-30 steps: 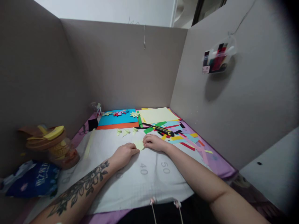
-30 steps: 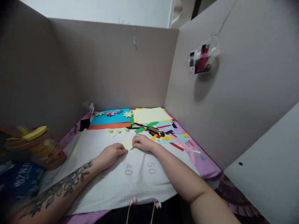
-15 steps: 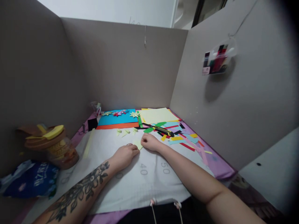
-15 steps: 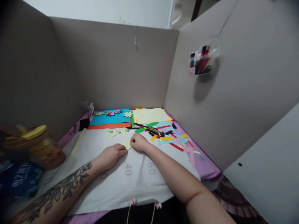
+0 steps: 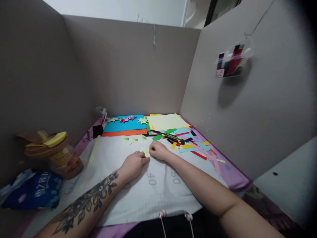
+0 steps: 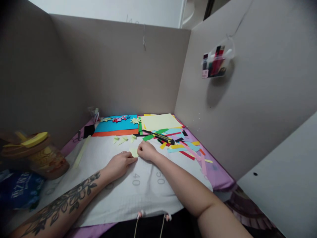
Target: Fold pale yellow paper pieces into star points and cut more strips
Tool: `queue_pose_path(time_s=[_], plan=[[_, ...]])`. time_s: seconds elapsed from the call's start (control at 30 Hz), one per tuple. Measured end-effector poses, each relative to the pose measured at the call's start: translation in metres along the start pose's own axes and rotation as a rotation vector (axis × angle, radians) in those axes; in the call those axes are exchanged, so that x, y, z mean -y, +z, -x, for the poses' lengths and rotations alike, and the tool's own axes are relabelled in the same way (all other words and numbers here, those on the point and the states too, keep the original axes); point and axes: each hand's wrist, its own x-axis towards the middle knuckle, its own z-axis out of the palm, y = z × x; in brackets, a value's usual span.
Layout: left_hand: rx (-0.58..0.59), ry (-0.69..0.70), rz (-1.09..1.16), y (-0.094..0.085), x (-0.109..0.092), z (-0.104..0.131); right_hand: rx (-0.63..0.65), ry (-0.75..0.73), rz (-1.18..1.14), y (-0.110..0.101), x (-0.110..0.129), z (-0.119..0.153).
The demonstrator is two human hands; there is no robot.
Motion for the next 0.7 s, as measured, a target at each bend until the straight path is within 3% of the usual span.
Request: queue_pose_path(time_s=[0.33,0.7], plan=[[-0.009,-0.025,-0.034,-0.001,-0.003,-0.002,0.008,0.010,0.026,0.000,0.001,0.001],[0.089,-0.039,-0.156,-0.010,-0.019,-0.002,-0.041,0.108,0.211,0.001,0.001,0.004]])
